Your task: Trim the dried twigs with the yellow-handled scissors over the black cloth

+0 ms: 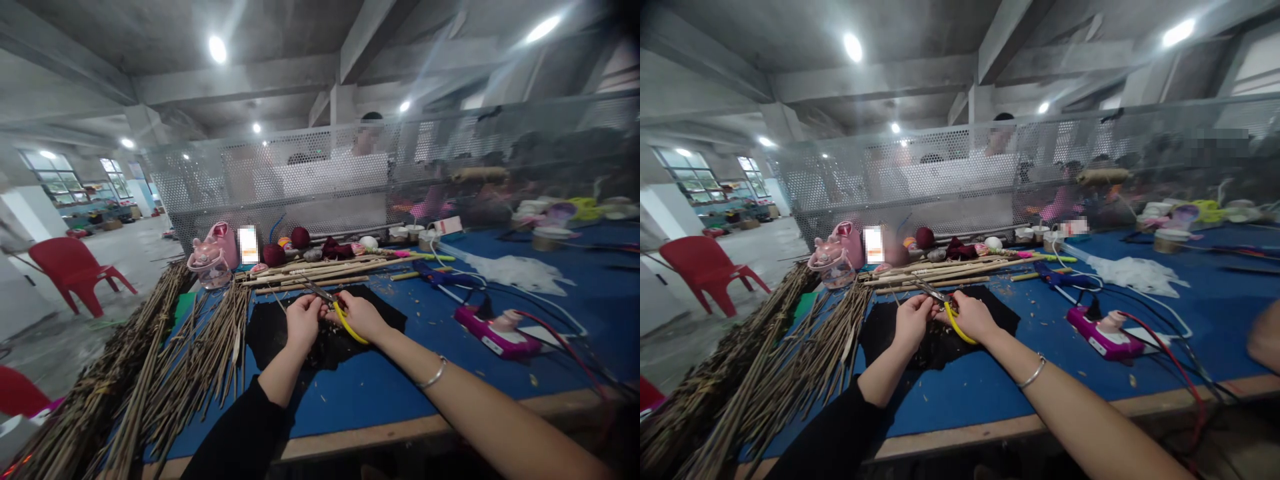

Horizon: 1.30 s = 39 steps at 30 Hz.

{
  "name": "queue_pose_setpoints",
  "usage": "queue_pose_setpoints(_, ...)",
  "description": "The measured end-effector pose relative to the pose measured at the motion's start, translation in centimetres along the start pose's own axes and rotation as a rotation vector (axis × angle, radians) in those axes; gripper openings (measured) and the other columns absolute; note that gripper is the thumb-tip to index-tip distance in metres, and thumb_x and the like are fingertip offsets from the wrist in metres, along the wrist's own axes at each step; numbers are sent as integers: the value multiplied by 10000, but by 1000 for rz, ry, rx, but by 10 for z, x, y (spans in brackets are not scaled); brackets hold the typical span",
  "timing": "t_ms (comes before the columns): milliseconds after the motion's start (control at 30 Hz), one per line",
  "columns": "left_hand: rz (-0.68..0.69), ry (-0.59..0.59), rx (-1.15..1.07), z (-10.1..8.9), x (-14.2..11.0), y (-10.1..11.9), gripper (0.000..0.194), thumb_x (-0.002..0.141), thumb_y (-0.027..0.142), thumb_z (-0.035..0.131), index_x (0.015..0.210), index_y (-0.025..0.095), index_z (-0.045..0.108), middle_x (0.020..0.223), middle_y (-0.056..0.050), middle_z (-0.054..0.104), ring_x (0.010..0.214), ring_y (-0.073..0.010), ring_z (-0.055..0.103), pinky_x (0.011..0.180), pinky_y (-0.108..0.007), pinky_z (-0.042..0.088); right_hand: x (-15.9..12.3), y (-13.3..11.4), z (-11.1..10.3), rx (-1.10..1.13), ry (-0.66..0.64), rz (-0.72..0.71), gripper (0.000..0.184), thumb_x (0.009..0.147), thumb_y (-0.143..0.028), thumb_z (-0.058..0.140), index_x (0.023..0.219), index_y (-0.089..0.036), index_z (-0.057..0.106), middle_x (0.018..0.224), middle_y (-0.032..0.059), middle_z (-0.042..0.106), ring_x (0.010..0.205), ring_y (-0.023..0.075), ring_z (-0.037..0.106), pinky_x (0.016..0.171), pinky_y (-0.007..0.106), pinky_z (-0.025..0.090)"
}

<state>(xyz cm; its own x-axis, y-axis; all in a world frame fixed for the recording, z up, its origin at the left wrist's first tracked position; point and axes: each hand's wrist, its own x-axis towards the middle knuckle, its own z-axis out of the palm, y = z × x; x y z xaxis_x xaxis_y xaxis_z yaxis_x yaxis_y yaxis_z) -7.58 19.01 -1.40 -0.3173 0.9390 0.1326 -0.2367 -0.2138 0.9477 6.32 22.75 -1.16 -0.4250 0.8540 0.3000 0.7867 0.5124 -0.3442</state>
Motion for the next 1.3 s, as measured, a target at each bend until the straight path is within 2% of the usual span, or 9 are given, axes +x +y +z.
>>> queue_pose_setpoints(133, -16, 9, -5, 0, 0, 1, 154, 653, 241, 613, 728, 114, 653, 624, -32, 638, 553, -93, 570, 541, -191, 456, 1, 0, 3, -77, 34, -36, 407, 694, -553, 545, 881, -205, 449, 760, 34, 603, 698, 190, 578, 562, 241, 309)
queue_pose_setpoints(267, 10, -14, 20, 0, 0, 1, 94, 660, 182, 582, 700, 126, 647, 627, -32, 641, 556, -100, 576, 541, -196, 459, 2, -1, 3, -64, 59, -86, 417, 654, -528, 594, 846, -189, 445, 831, 58, 578, 761, 189, 555, 619, 256, 338)
queue_pose_setpoints(500, 16, -33, 50, 0, 0, -3, 126, 681, 204, 561, 720, 124, 650, 624, -36, 642, 555, -111, 581, 526, -198, 458, -1, 0, 2, -13, 4, -35, 369, 698, -518, 558, 873, -216, 439, 743, 11, 599, 672, 176, 575, 549, 237, 299)
queue_pose_setpoints(833, 20, 5, 82, 0, -1, 0, 158, 683, 257, 573, 706, 118, 646, 583, -26, 628, 533, -108, 566, 503, -192, 439, 0, -3, 3, 60, -39, 7, 399, 682, -545, 570, 868, -203, 480, 739, 35, 617, 652, 168, 574, 524, 223, 287)
queue_pose_setpoints(967, 19, 26, 39, 0, 0, 0, 156, 674, 255, 593, 746, 121, 630, 634, -30, 639, 568, -108, 582, 540, -198, 455, 0, -4, 1, 82, -61, 28, 389, 686, -546, 562, 857, -205, 488, 723, 24, 610, 627, 157, 565, 504, 216, 268)
queue_pose_setpoints(1133, -12, 83, -12, 2, -1, 0, 150, 657, 237, 621, 743, 121, 583, 615, -35, 629, 572, -110, 597, 534, -198, 460, -1, -7, 1, 16, -31, 51, 407, 671, -560, 568, 843, -201, 480, 737, 33, 613, 665, 183, 583, 523, 229, 281)
queue_pose_setpoints(1300, -19, 35, -32, 5, -5, 1, 149, 644, 239, 631, 716, 118, 585, 629, -36, 633, 563, -112, 594, 525, -205, 465, -1, -7, 3, -4, 33, 3, 440, 683, -558, 563, 914, -198, 458, 823, 48, 608, 743, 189, 591, 576, 240, 313)
